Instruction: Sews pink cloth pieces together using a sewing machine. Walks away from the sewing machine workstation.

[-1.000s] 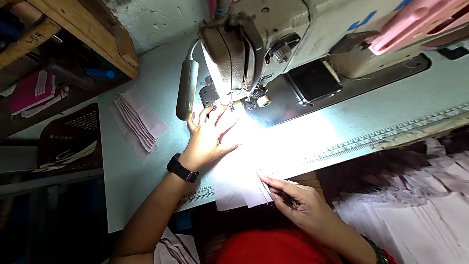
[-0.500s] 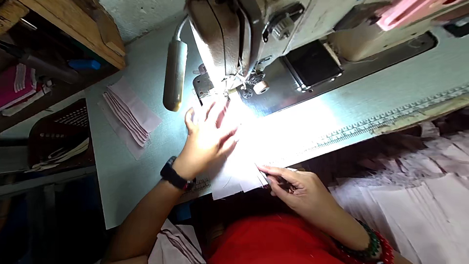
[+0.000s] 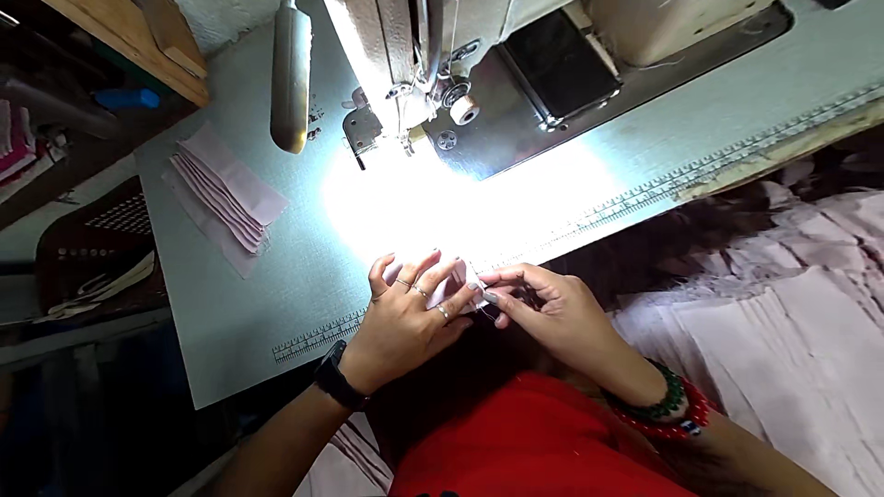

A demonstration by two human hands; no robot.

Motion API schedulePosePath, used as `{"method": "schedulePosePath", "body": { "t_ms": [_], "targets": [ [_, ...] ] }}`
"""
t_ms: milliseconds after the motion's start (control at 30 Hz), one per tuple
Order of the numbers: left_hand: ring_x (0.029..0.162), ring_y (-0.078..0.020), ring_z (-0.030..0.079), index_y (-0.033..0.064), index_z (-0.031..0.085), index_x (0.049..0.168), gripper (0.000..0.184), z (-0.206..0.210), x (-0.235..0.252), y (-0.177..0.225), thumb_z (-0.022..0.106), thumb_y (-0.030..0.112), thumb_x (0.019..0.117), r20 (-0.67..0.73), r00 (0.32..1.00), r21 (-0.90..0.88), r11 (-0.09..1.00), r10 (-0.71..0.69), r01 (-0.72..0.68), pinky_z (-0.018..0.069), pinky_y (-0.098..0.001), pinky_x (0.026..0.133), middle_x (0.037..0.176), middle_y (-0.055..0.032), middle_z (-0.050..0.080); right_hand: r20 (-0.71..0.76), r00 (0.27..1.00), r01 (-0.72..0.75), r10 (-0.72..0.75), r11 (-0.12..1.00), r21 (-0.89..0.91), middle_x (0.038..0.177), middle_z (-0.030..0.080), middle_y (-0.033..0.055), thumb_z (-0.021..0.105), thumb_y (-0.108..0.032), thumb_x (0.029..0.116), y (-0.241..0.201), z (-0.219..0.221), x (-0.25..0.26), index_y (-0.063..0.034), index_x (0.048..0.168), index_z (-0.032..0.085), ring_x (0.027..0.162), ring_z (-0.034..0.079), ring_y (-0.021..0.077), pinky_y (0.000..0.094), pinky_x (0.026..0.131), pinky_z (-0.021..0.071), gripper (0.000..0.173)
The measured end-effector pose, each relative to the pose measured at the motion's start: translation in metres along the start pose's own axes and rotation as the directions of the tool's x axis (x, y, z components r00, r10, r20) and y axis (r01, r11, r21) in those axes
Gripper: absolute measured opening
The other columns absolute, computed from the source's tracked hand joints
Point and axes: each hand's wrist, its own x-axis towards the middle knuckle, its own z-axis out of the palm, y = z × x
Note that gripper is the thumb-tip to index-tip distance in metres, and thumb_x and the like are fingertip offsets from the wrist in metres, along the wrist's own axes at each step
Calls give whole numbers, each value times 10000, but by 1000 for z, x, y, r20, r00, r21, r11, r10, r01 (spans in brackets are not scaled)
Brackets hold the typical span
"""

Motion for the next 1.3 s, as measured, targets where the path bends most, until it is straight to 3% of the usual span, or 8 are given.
{"method": "schedulePosePath", "body": {
  "t_ms": [100,233,433,633,833,933,1133,1300],
  "targets": [
    [1286,-180,600,219,772,1077,154,2,-4,0,648,266,998,-136,990,-55,998,31,-39,285,-575,1145,1265,-37,717,-13,1000,28,-28,999,-19,922,749,-41,659,-217,985,0,0,0,-91,1141,719,697,689,7,160,608,595,210],
    [1293,-171,571,232,758,1114,236,2,-7,2,666,401,978,-113,993,6,999,46,-45,267,-559,1137,1280,-19,698,-8,1000,26,-27,997,-66,897,739,-53,647,-211,972,-2,-1,0,-109,1144,713,689,678,-6,153,601,584,210],
    [1210,-165,626,197,768,967,110,4,-9,4,662,227,966,-184,982,-17,998,51,-55,300,-550,1117,1157,-12,741,-16,1000,23,-25,992,-121,874,734,-73,650,-259,969,-2,-1,0,-141,1144,718,682,668,-20,150,601,577,222],
    [1450,-141,427,178,716,943,139,-4,-12,0,589,193,997,-127,984,26,992,127,-125,202,-510,1166,1426,52,631,-30,996,72,-80,975,-211,889,735,-68,643,-277,958,1,-1,-1,-151,1121,725,710,651,-34,153,625,556,222],
    [1354,-132,543,142,687,893,202,-3,-6,-5,524,137,1012,13,980,-18,980,196,-196,309,-468,1135,1352,30,683,32,987,159,-156,944,-290,901,728,-42,627,-272,978,8,-6,-3,-137,1109,726,714,654,-13,171,633,567,213],
    [1357,-131,542,144,690,885,199,-1,-7,-6,533,142,1007,-2,982,-22,982,189,-189,305,-472,1138,1348,31,686,106,940,338,-325,838,-429,981,734,47,614,-225,972,18,-11,-7,-137,1168,703,783,688,128,301,663,570,232],
    [1337,-125,555,158,706,910,178,-1,-6,-5,551,168,996,-23,985,-60,983,172,-173,291,-471,1135,1313,41,704,187,795,589,-577,660,-467,1034,716,97,586,-137,1002,33,-15,3,-163,1147,748,919,683,214,340,734,555,220],
    [1342,-153,549,186,726,1262,323,0,13,3,557,295,1010,-25,1000,-75,997,9,-10,304,-503,1137,1329,9,690,272,741,655,-615,569,-498,1164,750,78,537,-97,990,27,-21,8,-133,1110,743,979,702,244,358,750,557,241]
  ]
}}
